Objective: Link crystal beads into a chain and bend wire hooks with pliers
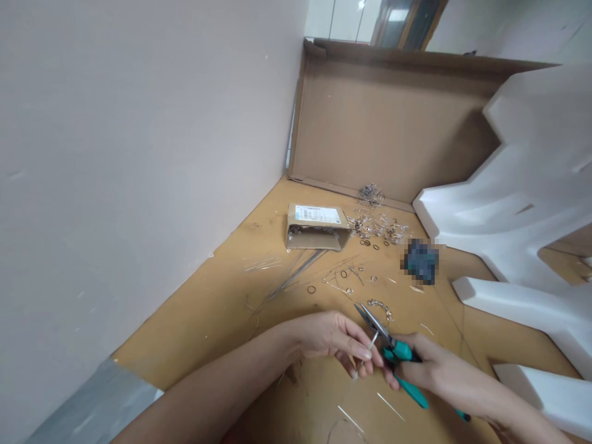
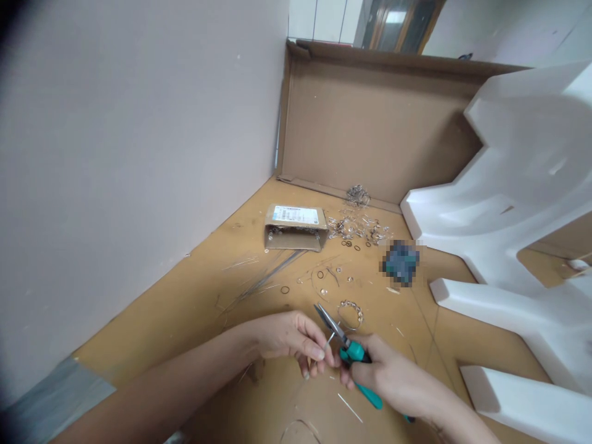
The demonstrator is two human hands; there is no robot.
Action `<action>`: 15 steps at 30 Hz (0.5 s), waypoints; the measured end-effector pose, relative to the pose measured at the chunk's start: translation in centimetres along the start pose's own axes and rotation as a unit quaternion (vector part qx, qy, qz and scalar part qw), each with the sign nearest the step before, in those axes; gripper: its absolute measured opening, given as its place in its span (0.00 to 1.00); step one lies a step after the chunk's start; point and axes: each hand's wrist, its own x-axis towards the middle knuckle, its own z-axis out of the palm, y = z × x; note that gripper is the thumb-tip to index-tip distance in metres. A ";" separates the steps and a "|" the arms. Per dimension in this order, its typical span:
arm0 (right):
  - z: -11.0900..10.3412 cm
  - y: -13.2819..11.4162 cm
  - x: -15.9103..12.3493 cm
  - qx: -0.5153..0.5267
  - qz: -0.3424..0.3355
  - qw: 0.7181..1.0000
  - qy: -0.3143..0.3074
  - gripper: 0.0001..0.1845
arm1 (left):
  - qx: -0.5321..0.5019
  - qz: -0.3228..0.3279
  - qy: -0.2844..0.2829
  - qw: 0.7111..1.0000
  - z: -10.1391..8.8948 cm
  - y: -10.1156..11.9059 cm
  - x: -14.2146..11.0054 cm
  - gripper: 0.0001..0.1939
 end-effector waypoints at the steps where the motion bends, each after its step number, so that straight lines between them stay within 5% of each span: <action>1: 0.0 0.1 0.0 -0.010 0.002 1.000 0.007 0.10 | -0.001 -0.001 0.000 1.000 0.0 0.0 0.0 0.10; 15: 0.3 0.3 0.1 -0.076 -0.008 0.996 0.049 0.07 | -0.007 0.003 0.012 1.000 0.0 0.2 -0.1 0.08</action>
